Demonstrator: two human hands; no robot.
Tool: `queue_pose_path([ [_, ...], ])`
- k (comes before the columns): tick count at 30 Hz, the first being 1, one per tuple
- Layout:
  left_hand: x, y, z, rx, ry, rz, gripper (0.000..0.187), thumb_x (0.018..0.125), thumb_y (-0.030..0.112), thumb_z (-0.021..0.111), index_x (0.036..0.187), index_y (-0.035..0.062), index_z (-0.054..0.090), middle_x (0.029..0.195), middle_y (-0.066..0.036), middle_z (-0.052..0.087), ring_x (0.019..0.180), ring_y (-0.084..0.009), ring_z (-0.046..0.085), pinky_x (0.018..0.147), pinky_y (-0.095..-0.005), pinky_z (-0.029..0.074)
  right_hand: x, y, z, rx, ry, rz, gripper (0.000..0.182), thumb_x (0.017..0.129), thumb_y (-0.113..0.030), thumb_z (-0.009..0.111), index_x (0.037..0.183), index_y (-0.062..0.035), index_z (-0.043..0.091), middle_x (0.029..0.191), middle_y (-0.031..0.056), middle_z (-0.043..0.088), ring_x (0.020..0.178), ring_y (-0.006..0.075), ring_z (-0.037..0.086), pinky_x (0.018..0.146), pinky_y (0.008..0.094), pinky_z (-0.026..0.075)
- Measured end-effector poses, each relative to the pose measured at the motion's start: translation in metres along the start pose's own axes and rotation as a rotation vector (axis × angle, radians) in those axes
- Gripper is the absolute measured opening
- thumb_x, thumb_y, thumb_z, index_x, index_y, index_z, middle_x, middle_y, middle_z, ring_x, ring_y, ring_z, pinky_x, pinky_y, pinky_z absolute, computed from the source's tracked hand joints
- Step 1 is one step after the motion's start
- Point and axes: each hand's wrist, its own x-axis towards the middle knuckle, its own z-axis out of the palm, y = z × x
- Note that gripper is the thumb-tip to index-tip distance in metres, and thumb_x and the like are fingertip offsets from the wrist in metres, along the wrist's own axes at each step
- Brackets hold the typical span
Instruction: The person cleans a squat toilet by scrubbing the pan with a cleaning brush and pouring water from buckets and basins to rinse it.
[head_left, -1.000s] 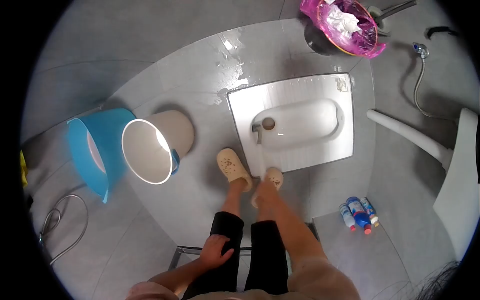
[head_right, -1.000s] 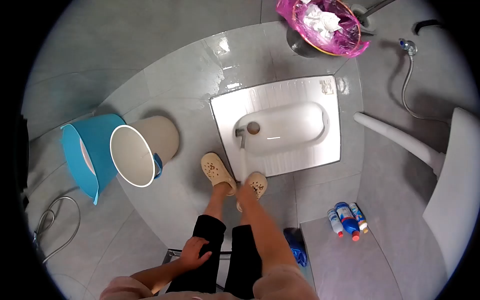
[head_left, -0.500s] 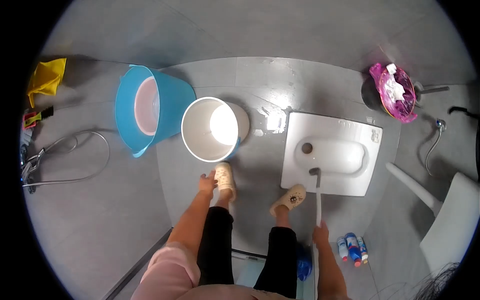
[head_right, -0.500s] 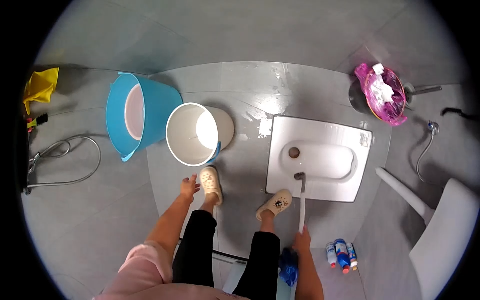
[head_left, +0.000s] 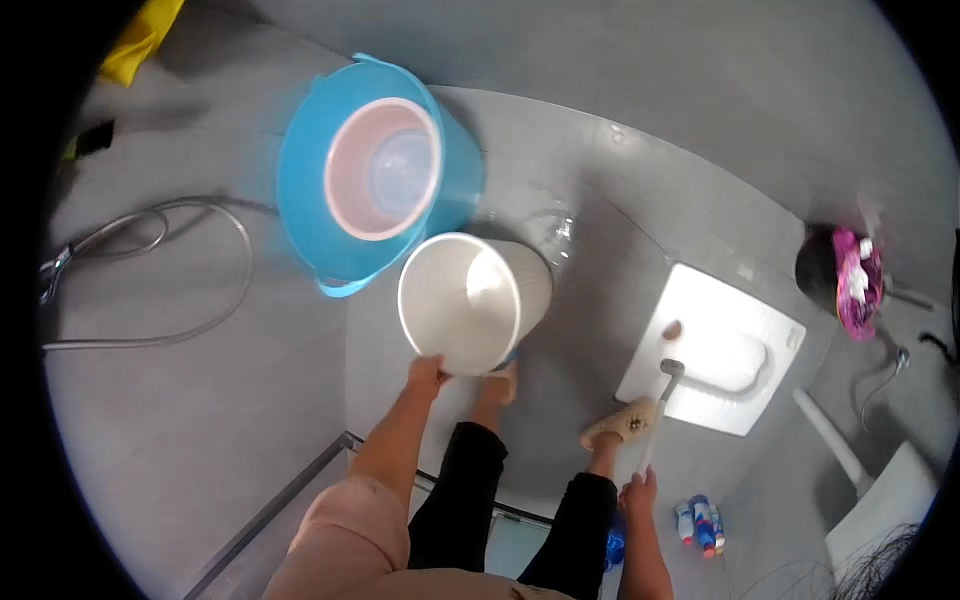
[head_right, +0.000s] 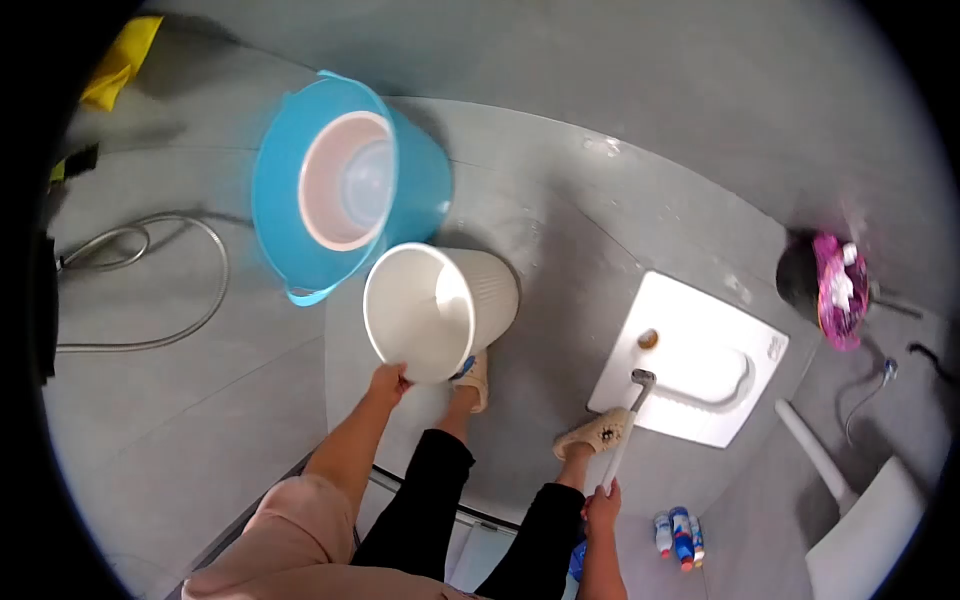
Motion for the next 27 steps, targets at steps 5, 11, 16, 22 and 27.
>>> queue_pose_path([
  [5,-0.009,-0.053,-0.076,-0.399,0.106,-0.102,0.026,0.08,0.001,0.047,0.105,-0.0003,0.045,0.097,-0.013,0.053,0.086,-0.0267,0.054,0.068,-0.0376,0.05,0.006,-0.015,0.034,-0.098,0.011,-0.052,0.044,0.083,-0.01,0.041,0.125,-0.0096,0.029,0.046,0.0043,0.039,0.03,0.0137,0.036,0.025,0.0251,0.026],
  [11,0.014,-0.116,-0.135,-0.696,0.355,-0.236,0.025,0.084,0.003,0.041,0.109,0.0007,0.042,0.097,-0.015,0.053,0.083,-0.028,0.057,0.063,-0.0327,0.053,0.005,-0.033,0.055,-0.114,0.028,-0.073,0.046,0.083,-0.01,0.041,0.127,-0.0105,0.025,0.048,0.0029,0.038,0.031,0.0123,0.035,0.026,0.0242,0.026],
  [16,0.013,-0.104,-0.155,-0.975,0.3,-0.256,0.03,0.089,0.023,0.039,0.107,-0.001,0.043,0.096,-0.017,0.054,0.084,-0.0301,0.058,0.063,-0.0334,0.052,-0.007,-0.042,0.069,-0.177,0.038,-0.088,0.049,0.083,-0.011,0.041,0.128,-0.0082,0.023,0.048,0.004,0.038,0.031,0.0127,0.034,0.026,0.025,0.027],
  [22,-0.109,0.129,-0.053,-0.102,-0.636,-0.023,0.045,0.089,0.033,0.04,0.118,-0.0001,0.034,0.107,-0.017,0.053,0.09,-0.031,0.057,0.07,-0.037,0.05,-0.005,-0.031,0.071,-0.157,0.05,-0.062,0.05,0.083,-0.012,0.039,0.129,-0.0085,0.021,0.048,0.0044,0.038,0.03,0.0136,0.034,0.026,0.0256,0.027],
  [27,-0.047,0.271,-0.014,-0.315,-0.264,0.278,0.056,0.085,0.026,0.05,0.127,0.0022,0.023,0.123,-0.023,0.035,0.102,-0.0331,0.049,0.073,-0.0343,0.051,-0.003,-0.034,0.081,-0.103,0.059,-0.047,0.05,0.083,-0.011,0.041,0.129,-0.01,0.021,0.047,0.0035,0.038,0.031,0.013,0.034,0.026,0.0254,0.027],
])
